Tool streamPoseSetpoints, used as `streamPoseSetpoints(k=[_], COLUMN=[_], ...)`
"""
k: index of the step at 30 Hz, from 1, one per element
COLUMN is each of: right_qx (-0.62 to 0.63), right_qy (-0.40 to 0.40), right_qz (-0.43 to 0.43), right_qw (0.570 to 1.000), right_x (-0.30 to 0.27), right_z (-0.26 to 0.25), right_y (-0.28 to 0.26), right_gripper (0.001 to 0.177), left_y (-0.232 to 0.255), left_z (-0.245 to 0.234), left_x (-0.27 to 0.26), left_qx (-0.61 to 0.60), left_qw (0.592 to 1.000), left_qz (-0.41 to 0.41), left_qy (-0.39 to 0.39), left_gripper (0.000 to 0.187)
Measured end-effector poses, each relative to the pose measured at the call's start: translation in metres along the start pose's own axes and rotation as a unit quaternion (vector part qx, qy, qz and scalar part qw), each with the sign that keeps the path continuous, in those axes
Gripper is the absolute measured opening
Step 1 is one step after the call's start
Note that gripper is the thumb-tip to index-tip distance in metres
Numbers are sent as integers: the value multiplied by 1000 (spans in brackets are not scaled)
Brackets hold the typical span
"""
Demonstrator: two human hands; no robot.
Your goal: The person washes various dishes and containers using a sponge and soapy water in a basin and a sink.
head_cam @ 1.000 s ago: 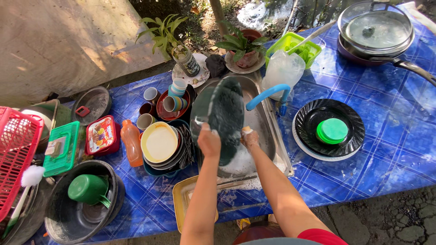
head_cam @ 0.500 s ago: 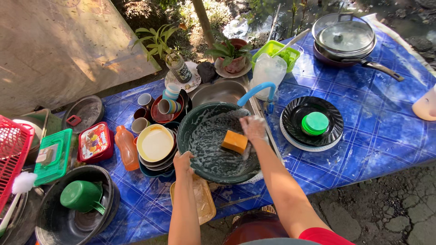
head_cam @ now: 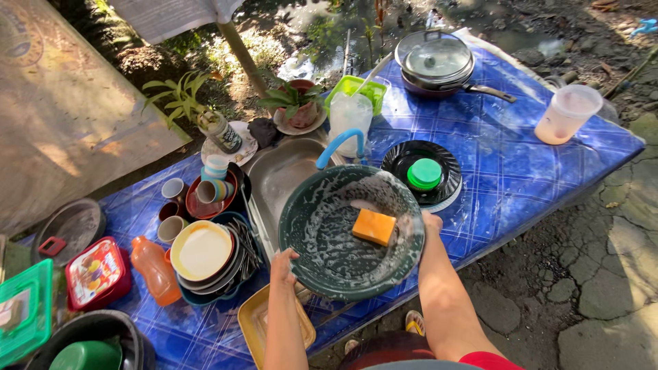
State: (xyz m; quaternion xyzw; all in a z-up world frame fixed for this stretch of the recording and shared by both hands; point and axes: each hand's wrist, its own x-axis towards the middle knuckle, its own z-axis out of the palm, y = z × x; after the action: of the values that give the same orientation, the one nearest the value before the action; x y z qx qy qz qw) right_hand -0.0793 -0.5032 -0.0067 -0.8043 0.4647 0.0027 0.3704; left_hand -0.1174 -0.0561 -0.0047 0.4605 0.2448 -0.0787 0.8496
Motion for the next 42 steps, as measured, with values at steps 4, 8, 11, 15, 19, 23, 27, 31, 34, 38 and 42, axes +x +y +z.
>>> streamPoseSetpoints(k=[4,8,11,15,19,23,27,31,34,38,42], right_qx=[71,163,265,324,316,572,522,526,511,311,169], right_qy=[29,-52,-167,-236,-241,-351,-356,-391,-425,-385,39], right_qz=[49,45,54,77,35,71,130,41,16,37,-300], right_qw=[996,984,948,913,917,738,764,755,747,868,938], right_x=[18,67,94,104,122,152,189,222,234,225,181], right_z=[7,34,50,58,57,64,73,78,51,-7,-44], right_y=[38,60,71,68,44,16,-15,-39,-46,-59,-35], right_gripper=[71,74,76,75,66,44,39,30,24,24,13], left_y=[-19,-22,-19,-16,-10,-12,-25,-38,-50,-73,-105], left_z=[23,32,35,37,39,39,44,55,64,96,149], left_x=[3,1,1,1,4,4,8,19,28,46,68], left_qx=[21,28,33,90,117,97,114,123,152,153,156], left_qw=[1000,999,999,996,991,994,992,991,988,987,986], left_qz=[-7,-16,-19,-11,-52,-44,-47,-44,9,-42,-45], left_qy=[-3,-13,-12,-23,-24,-31,-2,34,2,10,-38], left_gripper=[15,7,6,7,9,7,8,9,7,10,9])
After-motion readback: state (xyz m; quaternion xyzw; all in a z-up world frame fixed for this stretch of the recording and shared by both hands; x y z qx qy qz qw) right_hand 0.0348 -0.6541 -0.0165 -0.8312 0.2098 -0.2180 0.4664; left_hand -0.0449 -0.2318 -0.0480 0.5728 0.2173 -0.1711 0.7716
